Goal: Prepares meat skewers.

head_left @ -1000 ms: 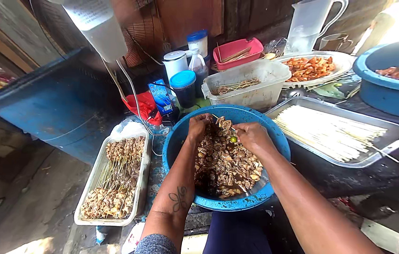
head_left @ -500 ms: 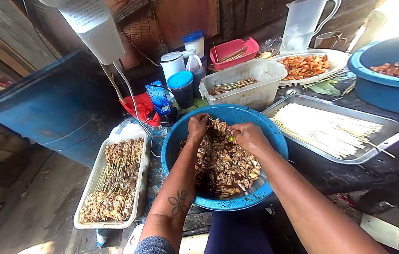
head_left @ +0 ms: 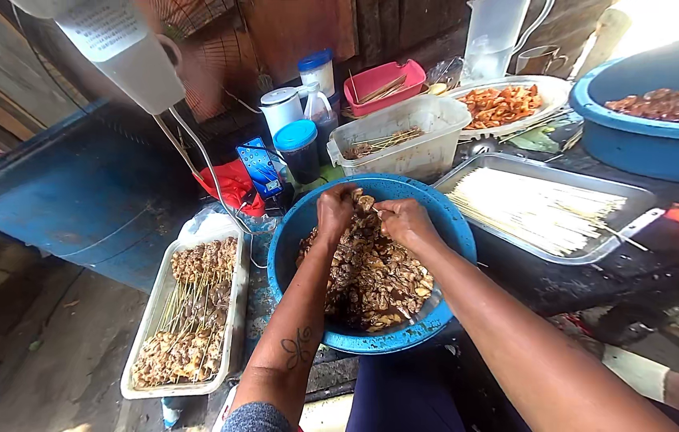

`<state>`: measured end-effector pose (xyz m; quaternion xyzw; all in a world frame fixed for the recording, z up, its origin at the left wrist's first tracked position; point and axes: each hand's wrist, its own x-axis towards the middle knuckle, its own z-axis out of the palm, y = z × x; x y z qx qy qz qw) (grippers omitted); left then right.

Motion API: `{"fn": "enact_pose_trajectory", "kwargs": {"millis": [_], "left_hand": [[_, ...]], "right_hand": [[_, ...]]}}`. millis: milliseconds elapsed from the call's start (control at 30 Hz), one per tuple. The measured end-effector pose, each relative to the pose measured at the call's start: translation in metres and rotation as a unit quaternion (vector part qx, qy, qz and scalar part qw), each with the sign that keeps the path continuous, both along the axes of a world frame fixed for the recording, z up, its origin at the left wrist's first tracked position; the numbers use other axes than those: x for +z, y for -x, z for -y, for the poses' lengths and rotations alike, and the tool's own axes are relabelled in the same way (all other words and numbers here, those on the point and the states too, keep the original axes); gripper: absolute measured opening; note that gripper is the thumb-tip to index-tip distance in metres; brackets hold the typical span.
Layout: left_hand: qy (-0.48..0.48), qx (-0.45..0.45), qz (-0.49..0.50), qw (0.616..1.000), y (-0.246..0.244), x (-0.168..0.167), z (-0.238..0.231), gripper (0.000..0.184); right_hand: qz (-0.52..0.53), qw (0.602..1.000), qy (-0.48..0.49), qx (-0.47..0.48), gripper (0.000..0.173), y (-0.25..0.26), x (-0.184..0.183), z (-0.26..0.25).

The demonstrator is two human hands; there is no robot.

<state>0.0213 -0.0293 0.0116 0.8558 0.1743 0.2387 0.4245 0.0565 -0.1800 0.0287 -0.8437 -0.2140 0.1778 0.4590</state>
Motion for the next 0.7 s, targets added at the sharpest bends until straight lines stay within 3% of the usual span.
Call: {"fn": "enact_pose_trajectory", "kwargs": {"millis": [100, 200, 500, 700], "left_hand": [[0.233, -0.008, 0.066, 0.97, -0.003, -0.007, -0.003, 0.046], [0.331, -0.035, 0.009, 0.943, -0.002, -0.013, -0.002, 0.05], [0.439, -0.053, -0.057, 0.895, 0.0, -0.012, 0.002, 0.02], [0.48, -0.018, -0.069, 0.875, 0.0, -0.009, 0.001, 0.015]], "right_hand": [[-0.028, 0.998, -0.051, -0.002, 0.03, -0.003, 0.0, 0.0], [-0.07, 0.994, -0.087, -0.024, 0.029, -0.003, -0.002, 0.002], [-0.108, 0.985, -0.126, -0.056, 0.029, -0.002, 0.003, 0.007], [-0.106, 0.983, -0.15, -0.027, 0.028, -0.001, 0.003, 0.008]]}}
